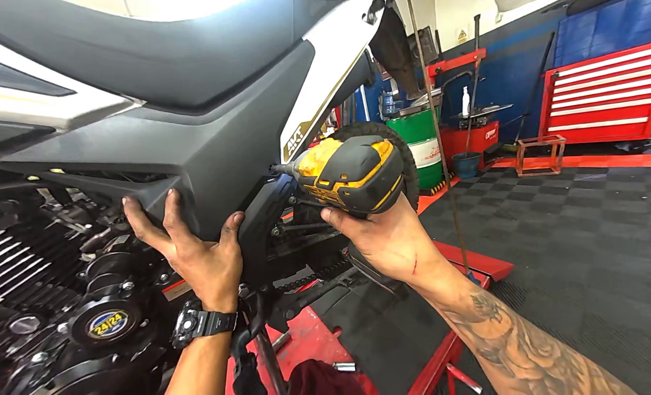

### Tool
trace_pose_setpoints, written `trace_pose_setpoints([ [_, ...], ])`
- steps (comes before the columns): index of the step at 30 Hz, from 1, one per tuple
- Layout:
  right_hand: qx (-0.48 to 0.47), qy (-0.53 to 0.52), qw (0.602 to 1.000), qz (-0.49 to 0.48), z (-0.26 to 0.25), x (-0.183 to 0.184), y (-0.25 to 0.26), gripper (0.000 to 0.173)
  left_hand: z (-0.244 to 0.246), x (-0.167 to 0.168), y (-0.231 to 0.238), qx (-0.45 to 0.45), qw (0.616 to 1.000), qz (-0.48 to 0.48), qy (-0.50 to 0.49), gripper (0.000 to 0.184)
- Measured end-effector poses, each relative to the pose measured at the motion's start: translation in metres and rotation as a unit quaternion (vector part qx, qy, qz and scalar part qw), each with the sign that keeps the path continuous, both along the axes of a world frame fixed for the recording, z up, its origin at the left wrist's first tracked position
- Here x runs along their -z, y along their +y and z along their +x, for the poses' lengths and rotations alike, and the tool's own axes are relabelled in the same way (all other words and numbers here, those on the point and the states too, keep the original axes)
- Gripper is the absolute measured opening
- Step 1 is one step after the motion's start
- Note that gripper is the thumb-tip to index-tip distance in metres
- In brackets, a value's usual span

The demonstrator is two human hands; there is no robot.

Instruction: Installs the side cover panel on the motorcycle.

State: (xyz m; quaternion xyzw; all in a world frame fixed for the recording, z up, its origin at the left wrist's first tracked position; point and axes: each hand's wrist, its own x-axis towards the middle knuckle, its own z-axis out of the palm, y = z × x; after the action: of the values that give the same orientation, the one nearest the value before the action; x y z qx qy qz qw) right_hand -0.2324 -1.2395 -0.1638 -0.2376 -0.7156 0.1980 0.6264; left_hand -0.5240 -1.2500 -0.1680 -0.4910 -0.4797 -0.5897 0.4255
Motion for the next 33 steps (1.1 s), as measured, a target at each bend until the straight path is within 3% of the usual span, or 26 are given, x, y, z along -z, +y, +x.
trace_pose_setpoints([
  [5,-0.049,0.036,0.998,-0.003,-0.004,-0.004,0.008,0.04,0.001,0.0,0.0,0.005,1.0,0.001,-0.007,0.087],
  [9,-0.022,0.029,0.999,-0.007,-0.001,0.002,0.0,0.033,0.002,0.0,-0.001,0.004,1.0,0.002,-0.006,0.087],
  [15,-0.042,0.008,0.999,-0.01,0.001,-0.005,0.004,0.045,0.002,0.001,-0.001,0.004,1.0,0.002,-0.008,0.087],
  [20,-0.065,0.042,0.997,-0.01,-0.002,-0.002,-0.003,0.03,0.004,0.0,-0.001,-0.001,1.0,0.0,-0.012,0.087],
  [25,-0.044,0.03,0.998,-0.016,-0.002,0.001,0.0,0.048,0.003,0.0,0.0,-0.001,1.0,-0.001,-0.012,0.087],
  [29,-0.111,0.076,0.991,-0.016,-0.006,-0.002,0.006,0.04,0.003,0.0,-0.001,-0.006,1.0,-0.003,-0.015,0.088],
  [33,-0.109,0.099,0.988,-0.04,-0.009,-0.003,0.006,0.041,0.005,0.0,-0.003,-0.007,1.0,-0.006,-0.016,0.087],
])
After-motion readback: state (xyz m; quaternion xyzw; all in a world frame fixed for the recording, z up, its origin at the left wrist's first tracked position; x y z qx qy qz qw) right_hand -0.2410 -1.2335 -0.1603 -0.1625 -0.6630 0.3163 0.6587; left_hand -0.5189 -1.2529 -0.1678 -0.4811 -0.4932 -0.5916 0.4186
